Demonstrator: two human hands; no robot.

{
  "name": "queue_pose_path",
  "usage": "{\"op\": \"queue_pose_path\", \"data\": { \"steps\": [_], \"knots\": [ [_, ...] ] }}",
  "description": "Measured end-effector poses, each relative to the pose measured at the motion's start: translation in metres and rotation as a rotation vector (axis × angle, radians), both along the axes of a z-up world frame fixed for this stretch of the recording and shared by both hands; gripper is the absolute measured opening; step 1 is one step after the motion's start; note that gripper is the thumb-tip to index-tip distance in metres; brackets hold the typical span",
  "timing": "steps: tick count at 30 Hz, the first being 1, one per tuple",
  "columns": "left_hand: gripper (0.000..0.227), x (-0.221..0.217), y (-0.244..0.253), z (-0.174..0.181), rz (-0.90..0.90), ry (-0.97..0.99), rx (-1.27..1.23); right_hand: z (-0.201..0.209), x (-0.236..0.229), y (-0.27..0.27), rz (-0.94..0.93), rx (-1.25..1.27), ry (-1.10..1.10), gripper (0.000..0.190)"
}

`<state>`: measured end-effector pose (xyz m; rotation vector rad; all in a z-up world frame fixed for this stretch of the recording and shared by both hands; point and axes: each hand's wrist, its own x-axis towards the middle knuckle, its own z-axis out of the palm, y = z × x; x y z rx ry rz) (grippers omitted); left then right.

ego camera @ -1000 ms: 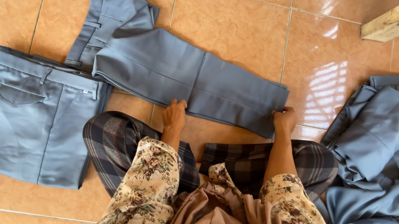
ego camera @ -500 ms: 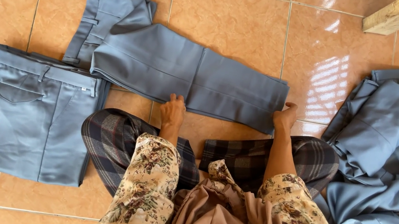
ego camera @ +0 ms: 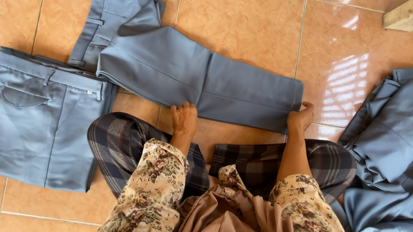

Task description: Folding blue fabric pants into neat squares on a tiled floor.

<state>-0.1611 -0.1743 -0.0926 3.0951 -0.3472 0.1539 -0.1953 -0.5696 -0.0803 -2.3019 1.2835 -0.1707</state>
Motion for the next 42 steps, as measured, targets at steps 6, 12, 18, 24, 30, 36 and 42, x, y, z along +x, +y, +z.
{"op": "queue_pose_path", "data": {
  "steps": [6,12,18,24,30,36,42],
  "knots": [
    [0.016,-0.002,-0.002,0.017,-0.004,0.076,-0.002,0.009,0.000,0.003,0.034,-0.008,-0.059,0.041],
    [0.018,-0.002,-0.005,0.018,-0.003,0.143,-0.010,0.022,0.010,0.002,-0.041,0.151,0.205,0.070],
    [0.025,-0.003,-0.008,0.043,0.058,0.210,-0.063,0.005,0.012,-0.014,-0.059,0.264,0.282,0.063],
    [0.049,-0.004,-0.009,0.024,0.029,0.242,-0.004,-0.033,0.018,-0.031,0.126,0.222,0.136,0.046],
    [0.041,-0.017,-0.044,0.006,-0.049,0.045,0.039,0.147,0.017,-0.007,-0.088,0.810,-0.599,0.046],
    [0.041,-0.029,-0.166,-0.017,-0.249,0.196,-0.048,0.249,-0.023,-0.053,0.072,1.129,-0.951,0.041],
    [0.040,-0.059,-0.252,0.000,-0.481,0.389,-0.201,0.194,-0.054,-0.126,0.094,1.623,-1.483,0.023]
  ]
}}
